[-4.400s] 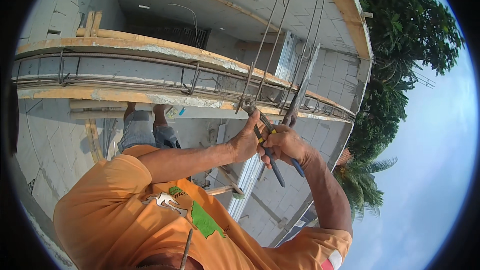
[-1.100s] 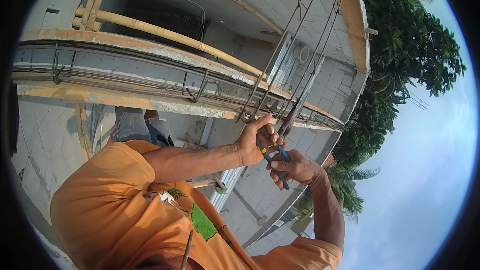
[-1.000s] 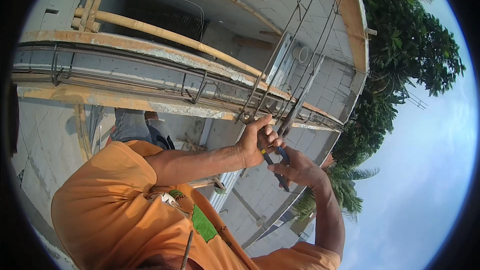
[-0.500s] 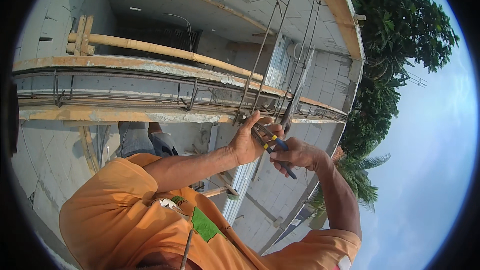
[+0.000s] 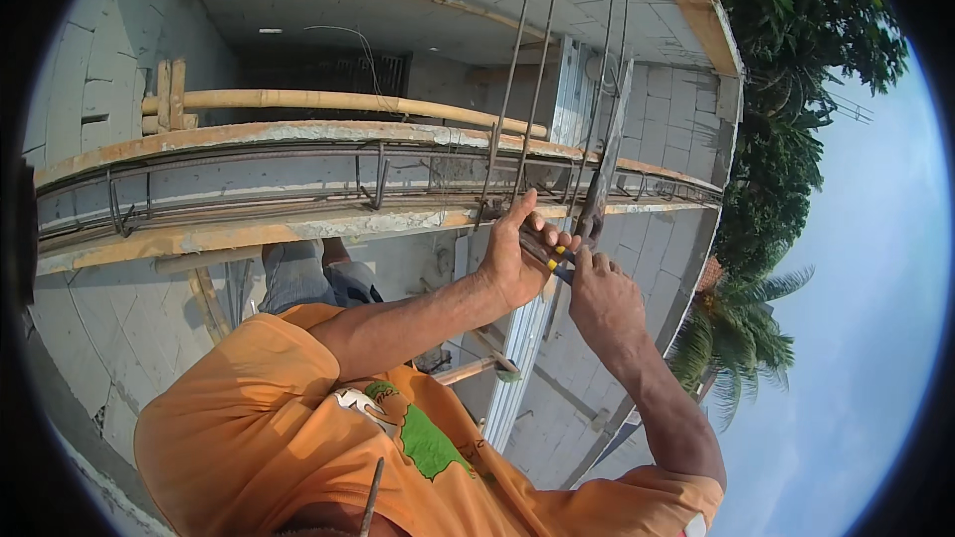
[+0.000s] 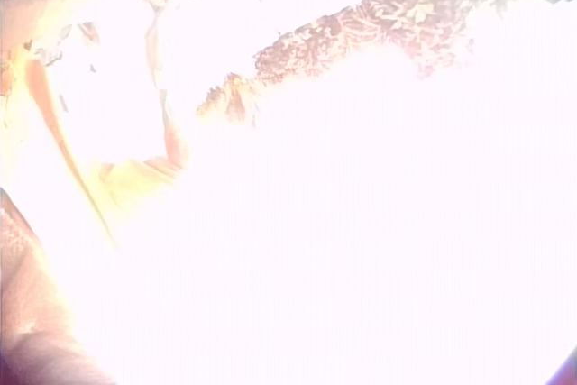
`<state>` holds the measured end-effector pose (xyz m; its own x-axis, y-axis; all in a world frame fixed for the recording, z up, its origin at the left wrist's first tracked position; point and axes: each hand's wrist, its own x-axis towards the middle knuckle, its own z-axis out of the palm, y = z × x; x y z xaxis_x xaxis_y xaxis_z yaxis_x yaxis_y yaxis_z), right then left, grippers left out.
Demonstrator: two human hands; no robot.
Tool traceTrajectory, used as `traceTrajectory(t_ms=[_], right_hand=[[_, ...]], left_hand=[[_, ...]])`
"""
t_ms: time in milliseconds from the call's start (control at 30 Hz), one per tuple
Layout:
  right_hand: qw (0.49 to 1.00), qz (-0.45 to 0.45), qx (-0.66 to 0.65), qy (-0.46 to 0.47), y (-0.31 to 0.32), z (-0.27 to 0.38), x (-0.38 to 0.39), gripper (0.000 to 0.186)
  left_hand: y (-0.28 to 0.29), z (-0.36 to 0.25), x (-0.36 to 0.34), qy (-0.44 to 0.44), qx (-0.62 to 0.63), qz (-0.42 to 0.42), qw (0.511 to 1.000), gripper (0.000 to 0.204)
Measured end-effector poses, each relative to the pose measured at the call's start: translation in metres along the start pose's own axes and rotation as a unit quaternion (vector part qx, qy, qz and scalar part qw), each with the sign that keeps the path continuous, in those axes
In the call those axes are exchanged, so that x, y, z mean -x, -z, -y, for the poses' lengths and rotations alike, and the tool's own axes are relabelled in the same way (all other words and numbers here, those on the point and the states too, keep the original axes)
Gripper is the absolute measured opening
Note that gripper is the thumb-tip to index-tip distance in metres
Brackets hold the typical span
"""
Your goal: The person secures reinforcement bars by twisting wire with pliers and سپس positions a saw against the wooden formwork.
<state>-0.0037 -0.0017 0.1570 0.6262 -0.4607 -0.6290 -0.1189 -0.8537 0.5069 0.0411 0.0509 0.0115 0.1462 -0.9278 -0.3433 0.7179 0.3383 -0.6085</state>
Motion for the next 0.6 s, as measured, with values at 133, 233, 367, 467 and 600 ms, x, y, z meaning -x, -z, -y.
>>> traceTrajectory(t_ms=[133, 233, 367, 467, 600], right_hand=[[0.855, 0.346, -0.383, -0.056, 0.055, -0.023, -0.046, 0.03], [0.791, 0.406, -0.455, -0.049, 0.057, -0.037, -0.053, 0.027], [0.763, 0.43, -0.472, -0.105, 0.063, -0.037, -0.049, 0.037], [0.976, 0.156, -0.149, -0.004, 0.072, 0.0, -0.015, 0.048], [0.949, -0.185, 0.254, 0.029, 0.021, 0.013, 0.007, 0.055]], left_hand=[[0.009, -0.013, 0.012, 0.024, -0.039, 0.09, 0.995, 0.034], [-0.001, -0.01, -0.006, 0.024, 0.016, 0.05, 0.998, 0.036], [-0.001, -0.006, -0.008, 0.029, 0.039, 0.094, 0.994, 0.043], [-0.014, -0.009, 0.002, 0.009, 0.008, -0.008, 1.0, 0.044], [-0.016, -0.016, -0.006, 0.01, 0.019, -0.02, 1.0, 0.045]])
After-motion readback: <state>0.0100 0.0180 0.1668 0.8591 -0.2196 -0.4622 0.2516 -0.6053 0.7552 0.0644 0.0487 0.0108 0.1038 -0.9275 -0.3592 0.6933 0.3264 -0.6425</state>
